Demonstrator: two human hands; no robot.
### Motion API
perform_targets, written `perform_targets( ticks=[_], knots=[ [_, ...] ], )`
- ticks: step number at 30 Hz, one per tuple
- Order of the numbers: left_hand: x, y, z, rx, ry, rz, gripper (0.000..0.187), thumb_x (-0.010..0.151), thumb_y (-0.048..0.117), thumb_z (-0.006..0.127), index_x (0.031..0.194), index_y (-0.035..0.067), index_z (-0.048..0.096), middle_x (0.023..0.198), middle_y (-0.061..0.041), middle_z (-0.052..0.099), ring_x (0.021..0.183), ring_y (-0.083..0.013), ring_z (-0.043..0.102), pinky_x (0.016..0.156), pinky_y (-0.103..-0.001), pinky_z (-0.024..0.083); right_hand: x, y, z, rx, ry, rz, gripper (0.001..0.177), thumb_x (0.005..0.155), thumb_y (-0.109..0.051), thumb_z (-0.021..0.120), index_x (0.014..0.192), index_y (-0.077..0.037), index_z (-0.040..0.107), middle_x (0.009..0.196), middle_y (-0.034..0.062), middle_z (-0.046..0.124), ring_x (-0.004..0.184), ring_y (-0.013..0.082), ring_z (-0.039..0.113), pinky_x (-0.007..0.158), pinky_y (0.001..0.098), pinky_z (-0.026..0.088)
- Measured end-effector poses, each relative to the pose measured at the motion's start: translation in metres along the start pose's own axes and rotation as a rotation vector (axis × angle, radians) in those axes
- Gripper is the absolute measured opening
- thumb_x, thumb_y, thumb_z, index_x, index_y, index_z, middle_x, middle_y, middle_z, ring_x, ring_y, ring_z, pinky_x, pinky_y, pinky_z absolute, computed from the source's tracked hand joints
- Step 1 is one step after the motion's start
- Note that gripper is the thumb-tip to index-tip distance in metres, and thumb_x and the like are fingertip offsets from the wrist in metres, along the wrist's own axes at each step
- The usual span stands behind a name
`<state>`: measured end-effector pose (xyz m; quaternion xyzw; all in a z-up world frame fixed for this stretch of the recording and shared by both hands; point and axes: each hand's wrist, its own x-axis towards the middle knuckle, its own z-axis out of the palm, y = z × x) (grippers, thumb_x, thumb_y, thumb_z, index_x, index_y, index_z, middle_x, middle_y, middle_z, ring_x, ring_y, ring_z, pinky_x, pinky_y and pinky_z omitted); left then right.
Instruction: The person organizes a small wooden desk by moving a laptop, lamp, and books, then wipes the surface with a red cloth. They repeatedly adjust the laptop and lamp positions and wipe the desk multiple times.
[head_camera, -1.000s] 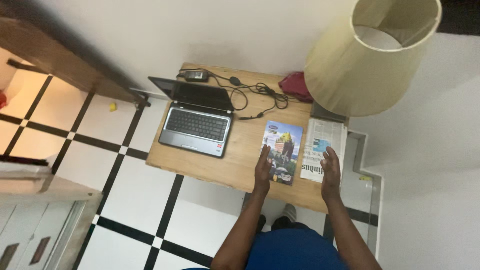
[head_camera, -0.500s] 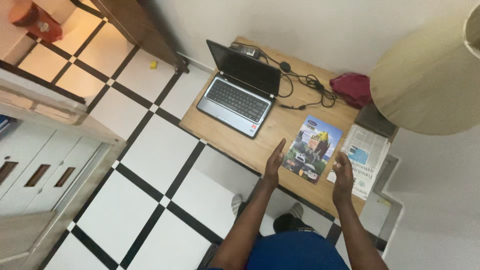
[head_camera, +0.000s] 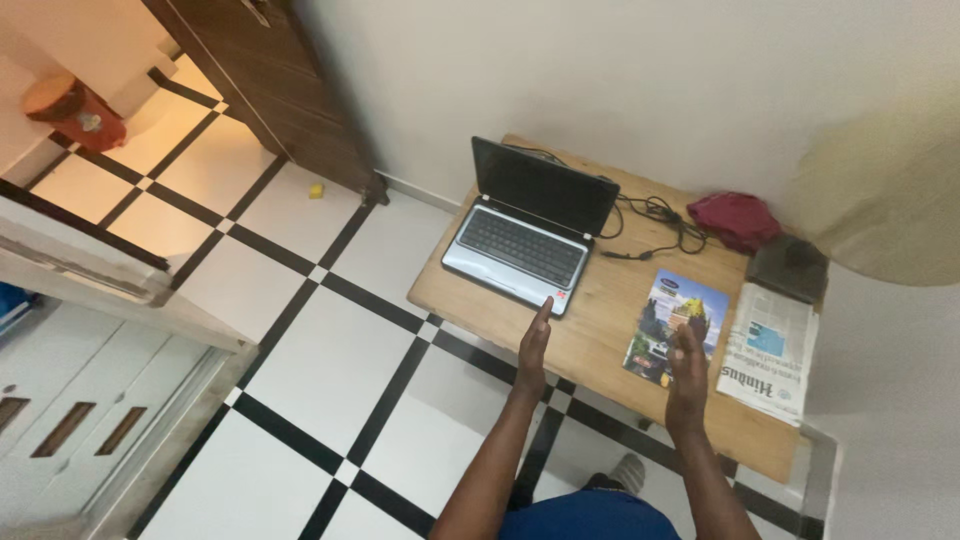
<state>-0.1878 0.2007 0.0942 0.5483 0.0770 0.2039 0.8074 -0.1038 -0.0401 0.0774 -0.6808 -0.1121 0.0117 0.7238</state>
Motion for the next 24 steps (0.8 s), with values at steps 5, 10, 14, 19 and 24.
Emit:
perform_targets(
  ticks=[5, 10, 14, 19, 24],
  knots=[
    [-0.006, 0.039, -0.063, 0.098, 0.007, 0.016, 0.074, 0.105, 0.052, 0.036, 0.16, 0.003, 0.032, 0.169, -0.015, 0.032, 0.159, -0.0277, 0.021, 0.128, -0.043, 0.015, -0.025, 0.008, 0.054, 0.021, 0.05, 0.074, 0.064, 0.104, -0.03, 0.048, 0.158, 0.001, 0.034, 0.16, 0.0173, 0.04, 0.149, 0.0273, 0.039, 0.121, 0.041, 0.032],
    [-0.002, 0.062, -0.112, -0.026, -0.002, 0.075, 0.075, 0.106, 0.052, 0.036, 0.162, 0.001, 0.028, 0.171, -0.016, 0.026, 0.161, -0.0284, 0.016, 0.129, -0.044, 0.011, -0.036, 0.003, 0.112, -0.094, -0.017, 0.041, 0.068, 0.103, -0.037, 0.049, 0.158, 0.0, 0.033, 0.161, 0.0171, 0.038, 0.149, 0.027, 0.038, 0.122, 0.0404, 0.032],
    [-0.002, 0.069, -0.148, 0.029, 0.046, 0.056, 0.078, 0.106, 0.055, 0.034, 0.162, 0.002, 0.026, 0.172, -0.016, 0.025, 0.162, -0.0287, 0.015, 0.13, -0.046, 0.012, -0.033, -0.005, 0.147, -0.047, -0.063, 0.087, 0.071, 0.102, -0.041, 0.052, 0.158, 0.0, 0.034, 0.162, 0.0175, 0.038, 0.152, 0.0286, 0.035, 0.123, 0.0418, 0.028],
    [0.019, 0.078, -0.194, 0.036, 0.081, 0.079, 0.08, 0.103, 0.056, 0.032, 0.163, 0.003, 0.023, 0.172, -0.014, 0.023, 0.161, -0.027, 0.011, 0.127, -0.047, 0.009, -0.008, -0.01, 0.196, -0.056, -0.089, 0.067, 0.075, 0.101, -0.044, 0.052, 0.158, 0.0, 0.032, 0.162, 0.0186, 0.037, 0.153, 0.0308, 0.033, 0.123, 0.0436, 0.029],
    [0.058, 0.094, -0.252, 0.03, 0.11, 0.049, 0.076, 0.106, 0.053, 0.033, 0.162, 0.002, 0.026, 0.171, -0.014, 0.026, 0.161, -0.0267, 0.015, 0.129, -0.046, 0.01, 0.032, -0.008, 0.251, -0.122, -0.048, 0.116, 0.075, 0.101, -0.045, 0.049, 0.159, -0.001, 0.031, 0.163, 0.0194, 0.036, 0.154, 0.0305, 0.031, 0.125, 0.0438, 0.027]
  ],
)
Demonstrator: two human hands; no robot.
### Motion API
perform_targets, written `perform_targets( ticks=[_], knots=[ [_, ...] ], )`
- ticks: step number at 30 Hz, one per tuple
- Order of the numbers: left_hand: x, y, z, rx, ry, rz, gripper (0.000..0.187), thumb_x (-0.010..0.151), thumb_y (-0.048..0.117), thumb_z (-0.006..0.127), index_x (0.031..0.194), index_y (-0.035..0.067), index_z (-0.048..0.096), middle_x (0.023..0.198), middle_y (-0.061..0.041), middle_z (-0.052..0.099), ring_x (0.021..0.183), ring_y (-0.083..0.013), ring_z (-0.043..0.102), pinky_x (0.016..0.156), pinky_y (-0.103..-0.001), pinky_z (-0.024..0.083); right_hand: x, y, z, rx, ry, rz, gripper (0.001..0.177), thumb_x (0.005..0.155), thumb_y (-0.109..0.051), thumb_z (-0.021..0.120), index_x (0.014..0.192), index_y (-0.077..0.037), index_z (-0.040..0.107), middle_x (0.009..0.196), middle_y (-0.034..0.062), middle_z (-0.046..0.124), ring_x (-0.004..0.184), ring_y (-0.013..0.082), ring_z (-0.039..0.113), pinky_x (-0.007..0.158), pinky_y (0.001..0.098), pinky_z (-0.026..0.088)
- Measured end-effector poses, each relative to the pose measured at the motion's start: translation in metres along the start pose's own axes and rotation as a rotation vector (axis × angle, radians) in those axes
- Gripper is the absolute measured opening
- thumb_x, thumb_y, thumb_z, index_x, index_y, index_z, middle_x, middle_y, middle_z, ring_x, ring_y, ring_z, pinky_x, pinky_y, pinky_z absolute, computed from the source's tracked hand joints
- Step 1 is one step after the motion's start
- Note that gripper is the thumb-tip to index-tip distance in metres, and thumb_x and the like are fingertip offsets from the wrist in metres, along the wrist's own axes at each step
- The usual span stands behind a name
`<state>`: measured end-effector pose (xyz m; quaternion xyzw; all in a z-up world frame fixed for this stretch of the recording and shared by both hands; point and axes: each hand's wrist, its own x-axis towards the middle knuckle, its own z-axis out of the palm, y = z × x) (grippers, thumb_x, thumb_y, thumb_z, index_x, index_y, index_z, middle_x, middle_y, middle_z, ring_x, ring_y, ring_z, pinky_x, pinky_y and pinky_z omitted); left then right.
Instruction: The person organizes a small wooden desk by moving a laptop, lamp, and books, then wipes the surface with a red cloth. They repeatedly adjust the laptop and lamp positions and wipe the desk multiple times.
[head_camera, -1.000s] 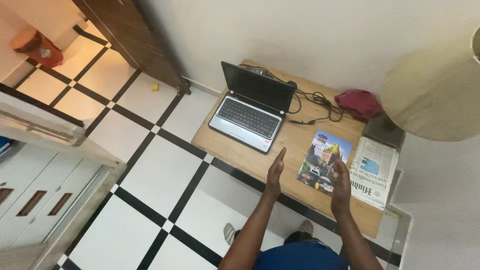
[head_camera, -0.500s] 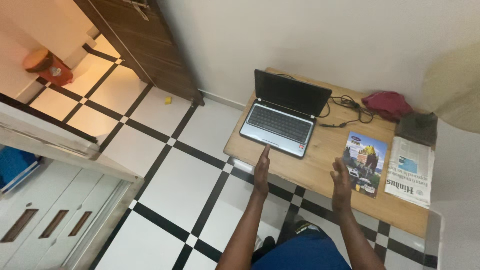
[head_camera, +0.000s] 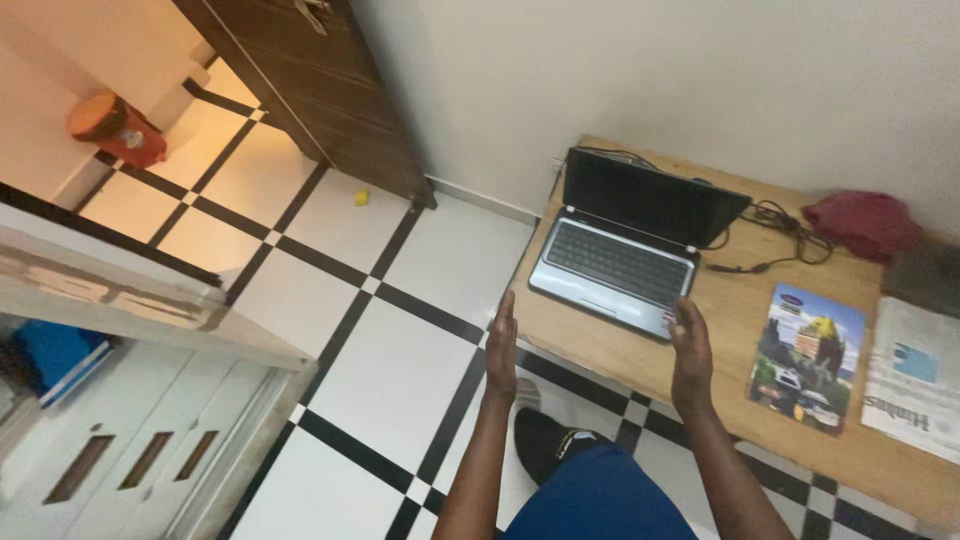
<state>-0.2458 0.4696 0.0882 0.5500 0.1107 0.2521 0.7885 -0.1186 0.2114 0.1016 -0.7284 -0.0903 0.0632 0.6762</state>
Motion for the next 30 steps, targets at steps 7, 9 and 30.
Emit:
perform_targets(
  ticks=[7, 9, 30],
  knots=[
    [0.087, 0.015, -0.047, 0.019, -0.007, -0.022, 0.071, 0.107, 0.046, 0.039, 0.161, 0.001, 0.029, 0.17, -0.015, 0.029, 0.16, -0.0273, 0.02, 0.129, -0.046, 0.013, 0.062, 0.003, 0.082, 0.02, -0.002, -0.012, 0.07, 0.103, -0.046, 0.048, 0.157, -0.003, 0.038, 0.163, 0.0182, 0.038, 0.153, 0.0303, 0.034, 0.125, 0.044, 0.027],
    [0.116, 0.014, -0.054, -0.011, -0.034, -0.024, 0.072, 0.106, 0.047, 0.036, 0.162, 0.002, 0.028, 0.171, -0.014, 0.027, 0.161, -0.0255, 0.016, 0.129, -0.045, 0.01, 0.081, 0.007, 0.1, 0.007, -0.026, -0.019, 0.068, 0.103, -0.044, 0.047, 0.158, -0.005, 0.037, 0.163, 0.0172, 0.038, 0.153, 0.0297, 0.034, 0.123, 0.0442, 0.028],
    [0.264, -0.015, -0.122, -0.092, -0.271, -0.167, 0.074, 0.107, 0.051, 0.038, 0.161, 0.002, 0.03, 0.17, -0.014, 0.029, 0.161, -0.0269, 0.017, 0.129, -0.047, 0.009, 0.11, 0.001, 0.212, 0.073, 0.181, 0.038, 0.07, 0.103, -0.04, 0.048, 0.159, -0.002, 0.031, 0.164, 0.0187, 0.034, 0.155, 0.0324, 0.029, 0.124, 0.0472, 0.028]
  ],
)
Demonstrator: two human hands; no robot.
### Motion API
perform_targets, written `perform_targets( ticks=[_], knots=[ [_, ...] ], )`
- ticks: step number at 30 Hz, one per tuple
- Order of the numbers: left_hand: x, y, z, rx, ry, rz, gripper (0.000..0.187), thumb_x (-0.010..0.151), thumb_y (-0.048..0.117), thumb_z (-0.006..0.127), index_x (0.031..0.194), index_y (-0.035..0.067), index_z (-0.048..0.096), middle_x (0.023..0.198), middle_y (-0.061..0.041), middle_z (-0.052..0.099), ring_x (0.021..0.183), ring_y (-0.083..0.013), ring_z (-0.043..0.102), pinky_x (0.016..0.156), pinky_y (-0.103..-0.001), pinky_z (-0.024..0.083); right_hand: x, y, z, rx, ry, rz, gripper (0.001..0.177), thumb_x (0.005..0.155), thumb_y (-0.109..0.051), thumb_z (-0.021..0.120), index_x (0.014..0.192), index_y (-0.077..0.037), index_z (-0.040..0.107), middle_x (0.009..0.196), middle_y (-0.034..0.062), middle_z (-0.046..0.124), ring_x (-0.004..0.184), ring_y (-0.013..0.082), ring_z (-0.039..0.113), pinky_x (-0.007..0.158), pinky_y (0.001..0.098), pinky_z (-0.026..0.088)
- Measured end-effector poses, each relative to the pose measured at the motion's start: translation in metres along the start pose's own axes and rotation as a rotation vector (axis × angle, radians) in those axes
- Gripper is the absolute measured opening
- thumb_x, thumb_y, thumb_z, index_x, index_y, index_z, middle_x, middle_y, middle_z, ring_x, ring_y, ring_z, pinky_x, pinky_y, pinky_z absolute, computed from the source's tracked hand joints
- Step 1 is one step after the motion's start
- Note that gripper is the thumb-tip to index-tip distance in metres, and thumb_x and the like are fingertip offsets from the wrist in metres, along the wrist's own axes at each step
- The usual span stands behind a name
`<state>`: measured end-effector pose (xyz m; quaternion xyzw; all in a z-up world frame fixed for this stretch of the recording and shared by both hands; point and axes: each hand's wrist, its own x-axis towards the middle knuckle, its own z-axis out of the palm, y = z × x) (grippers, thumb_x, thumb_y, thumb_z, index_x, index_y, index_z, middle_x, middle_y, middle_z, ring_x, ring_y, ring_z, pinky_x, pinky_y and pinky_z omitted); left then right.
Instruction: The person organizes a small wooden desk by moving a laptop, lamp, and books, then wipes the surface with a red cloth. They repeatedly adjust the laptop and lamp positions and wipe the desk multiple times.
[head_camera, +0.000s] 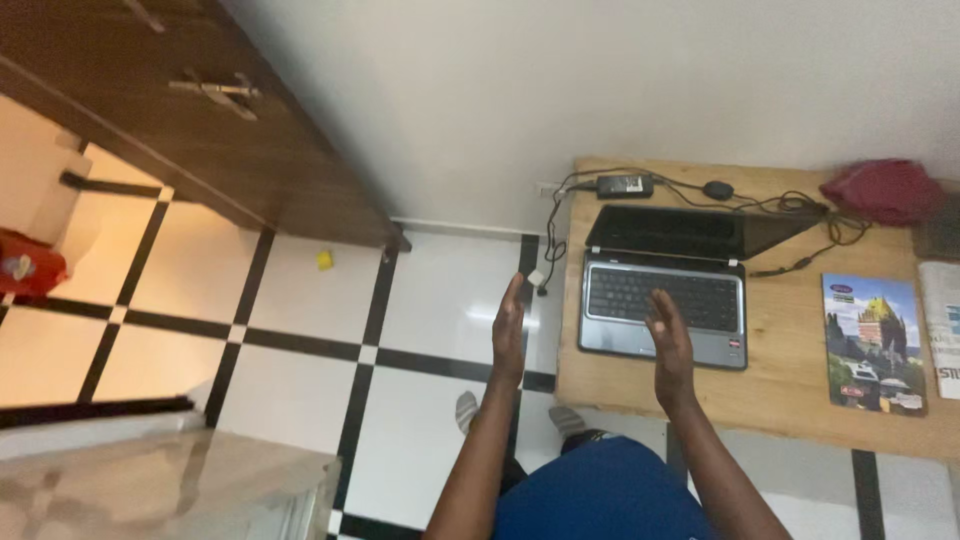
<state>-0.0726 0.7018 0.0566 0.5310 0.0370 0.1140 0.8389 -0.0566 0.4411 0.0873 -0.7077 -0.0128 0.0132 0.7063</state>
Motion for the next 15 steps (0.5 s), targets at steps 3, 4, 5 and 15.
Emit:
perform_targets(
  ticks=[3, 4, 5, 15],
  knots=[
    [0.03, 0.02, -0.021, 0.006, -0.044, -0.05, 0.074, 0.105, 0.054, 0.038, 0.161, 0.005, 0.031, 0.17, -0.012, 0.03, 0.16, -0.0267, 0.017, 0.128, -0.048, 0.009, 0.007, -0.012, 0.038, 0.055, 0.078, -0.018, 0.072, 0.102, -0.043, 0.05, 0.158, -0.001, 0.032, 0.163, 0.0199, 0.035, 0.154, 0.0342, 0.031, 0.123, 0.048, 0.029],
    [0.038, 0.026, -0.029, 0.0, -0.058, -0.069, 0.075, 0.105, 0.054, 0.038, 0.161, 0.005, 0.031, 0.17, -0.012, 0.029, 0.161, -0.0267, 0.017, 0.128, -0.049, 0.008, 0.007, -0.015, 0.05, 0.073, 0.102, -0.016, 0.073, 0.101, -0.044, 0.051, 0.157, 0.0, 0.034, 0.163, 0.0206, 0.036, 0.153, 0.0348, 0.032, 0.123, 0.0483, 0.029],
    [0.044, 0.031, -0.036, 0.002, -0.086, -0.063, 0.075, 0.105, 0.055, 0.037, 0.161, 0.005, 0.031, 0.17, -0.012, 0.029, 0.161, -0.0268, 0.016, 0.128, -0.049, 0.008, 0.006, -0.016, 0.061, 0.064, 0.119, -0.023, 0.073, 0.102, -0.044, 0.05, 0.157, 0.0, 0.032, 0.163, 0.0203, 0.035, 0.154, 0.0344, 0.031, 0.124, 0.0478, 0.029],
    [0.092, 0.07, -0.085, 0.015, -0.258, -0.131, 0.077, 0.105, 0.056, 0.036, 0.162, 0.006, 0.027, 0.172, -0.012, 0.026, 0.162, -0.0272, 0.014, 0.129, -0.048, 0.007, 0.016, -0.031, 0.159, 0.074, 0.201, -0.109, 0.077, 0.101, -0.046, 0.054, 0.16, -0.002, 0.031, 0.164, 0.0178, 0.036, 0.155, 0.0326, 0.033, 0.125, 0.0475, 0.029]
  ],
)
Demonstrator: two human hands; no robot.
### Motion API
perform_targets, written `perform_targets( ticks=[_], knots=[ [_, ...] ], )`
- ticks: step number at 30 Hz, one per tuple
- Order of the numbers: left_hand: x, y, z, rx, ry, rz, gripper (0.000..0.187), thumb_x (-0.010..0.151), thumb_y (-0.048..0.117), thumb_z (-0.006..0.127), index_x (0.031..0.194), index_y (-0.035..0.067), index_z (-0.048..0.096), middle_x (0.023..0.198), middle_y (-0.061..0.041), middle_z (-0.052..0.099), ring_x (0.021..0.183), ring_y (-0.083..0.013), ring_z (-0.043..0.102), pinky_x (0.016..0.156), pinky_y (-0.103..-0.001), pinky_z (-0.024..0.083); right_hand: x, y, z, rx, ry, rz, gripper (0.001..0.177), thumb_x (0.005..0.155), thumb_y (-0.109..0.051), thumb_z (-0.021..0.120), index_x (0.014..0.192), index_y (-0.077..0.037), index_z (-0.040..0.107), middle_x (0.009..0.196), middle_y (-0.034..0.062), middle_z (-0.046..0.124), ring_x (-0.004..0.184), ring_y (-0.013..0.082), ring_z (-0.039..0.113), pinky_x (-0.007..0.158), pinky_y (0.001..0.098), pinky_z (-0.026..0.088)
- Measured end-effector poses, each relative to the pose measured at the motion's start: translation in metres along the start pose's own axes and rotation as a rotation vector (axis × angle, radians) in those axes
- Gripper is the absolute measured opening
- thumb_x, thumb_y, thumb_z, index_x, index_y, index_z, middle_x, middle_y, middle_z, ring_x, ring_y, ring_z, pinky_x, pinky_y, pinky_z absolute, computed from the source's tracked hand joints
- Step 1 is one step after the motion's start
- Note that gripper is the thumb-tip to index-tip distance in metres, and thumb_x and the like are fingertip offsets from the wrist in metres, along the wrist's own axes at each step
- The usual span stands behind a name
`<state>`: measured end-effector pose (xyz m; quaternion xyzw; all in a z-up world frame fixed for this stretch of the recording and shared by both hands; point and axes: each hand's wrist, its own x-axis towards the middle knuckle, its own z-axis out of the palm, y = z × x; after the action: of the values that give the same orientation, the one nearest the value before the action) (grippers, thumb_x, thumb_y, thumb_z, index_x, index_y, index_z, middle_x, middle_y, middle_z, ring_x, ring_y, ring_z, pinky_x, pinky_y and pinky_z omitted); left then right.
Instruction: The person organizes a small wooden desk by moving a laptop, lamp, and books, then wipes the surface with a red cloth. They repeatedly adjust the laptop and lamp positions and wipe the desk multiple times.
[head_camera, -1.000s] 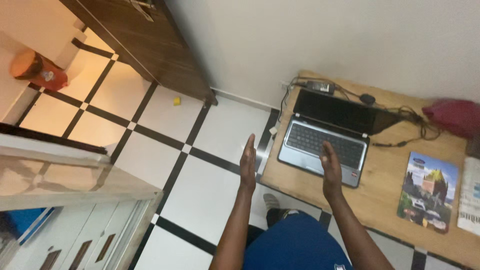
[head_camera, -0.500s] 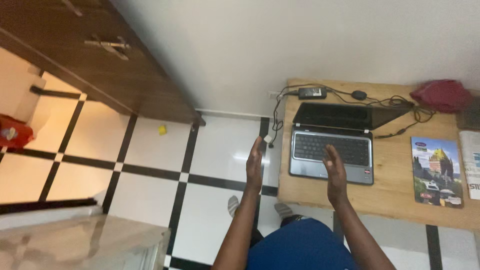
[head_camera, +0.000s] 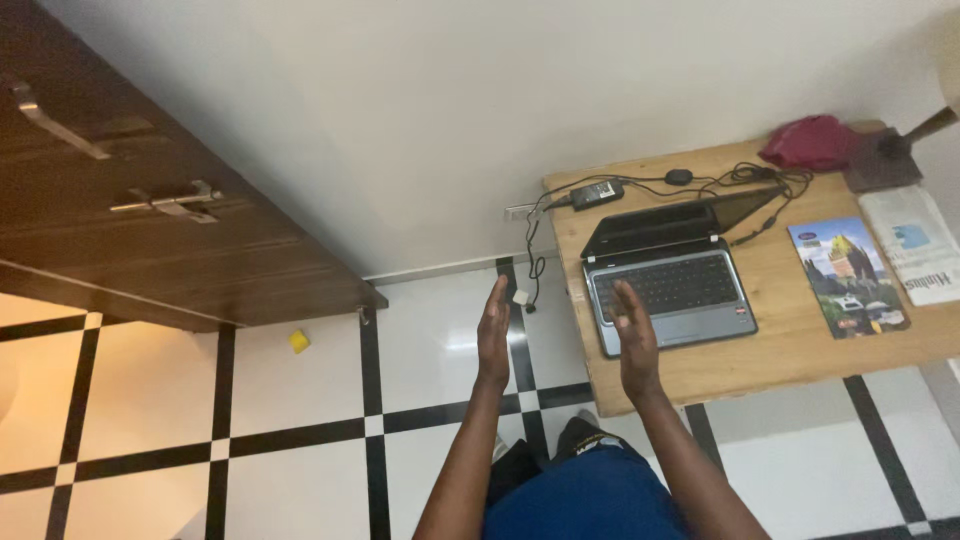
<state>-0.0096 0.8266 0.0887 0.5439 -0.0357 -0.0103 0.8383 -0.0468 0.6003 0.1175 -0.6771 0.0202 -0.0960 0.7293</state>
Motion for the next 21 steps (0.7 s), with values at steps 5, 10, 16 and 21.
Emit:
perform_targets(
  ticks=[5, 10, 16, 21],
  knots=[
    [0.004, 0.0, -0.004, -0.025, -0.06, -0.007, 0.075, 0.105, 0.053, 0.038, 0.162, 0.005, 0.029, 0.171, -0.013, 0.027, 0.161, -0.0275, 0.016, 0.13, -0.048, 0.009, -0.007, -0.011, 0.023, -0.056, -0.026, -0.048, 0.079, 0.1, -0.046, 0.055, 0.161, -0.002, 0.03, 0.166, 0.0182, 0.037, 0.155, 0.0323, 0.033, 0.127, 0.0464, 0.025],
    [0.012, -0.005, 0.005, -0.034, -0.124, -0.026, 0.076, 0.106, 0.054, 0.037, 0.162, 0.005, 0.028, 0.172, -0.013, 0.027, 0.161, -0.0275, 0.018, 0.13, -0.048, 0.009, -0.007, -0.024, 0.031, -0.06, 0.008, -0.039, 0.082, 0.098, -0.047, 0.056, 0.161, -0.003, 0.028, 0.165, 0.0179, 0.036, 0.155, 0.0318, 0.033, 0.126, 0.045, 0.026],
    [0.02, -0.008, 0.023, 0.06, -0.209, -0.003, 0.078, 0.105, 0.057, 0.035, 0.163, 0.006, 0.026, 0.171, -0.014, 0.027, 0.161, -0.0292, 0.018, 0.13, -0.049, 0.014, -0.001, -0.033, 0.022, -0.017, 0.028, -0.072, 0.078, 0.1, -0.042, 0.055, 0.161, -0.002, 0.027, 0.165, 0.0204, 0.035, 0.155, 0.0331, 0.031, 0.126, 0.0464, 0.026],
    [0.041, -0.003, 0.056, 0.039, -0.229, 0.001, 0.083, 0.103, 0.062, 0.037, 0.162, 0.005, 0.028, 0.172, -0.015, 0.027, 0.161, -0.0283, 0.016, 0.13, -0.048, 0.01, 0.036, -0.046, 0.001, 0.015, 0.043, -0.166, 0.079, 0.103, -0.044, 0.053, 0.161, 0.0, 0.024, 0.166, 0.0209, 0.033, 0.157, 0.033, 0.03, 0.128, 0.0461, 0.025]
  ],
)
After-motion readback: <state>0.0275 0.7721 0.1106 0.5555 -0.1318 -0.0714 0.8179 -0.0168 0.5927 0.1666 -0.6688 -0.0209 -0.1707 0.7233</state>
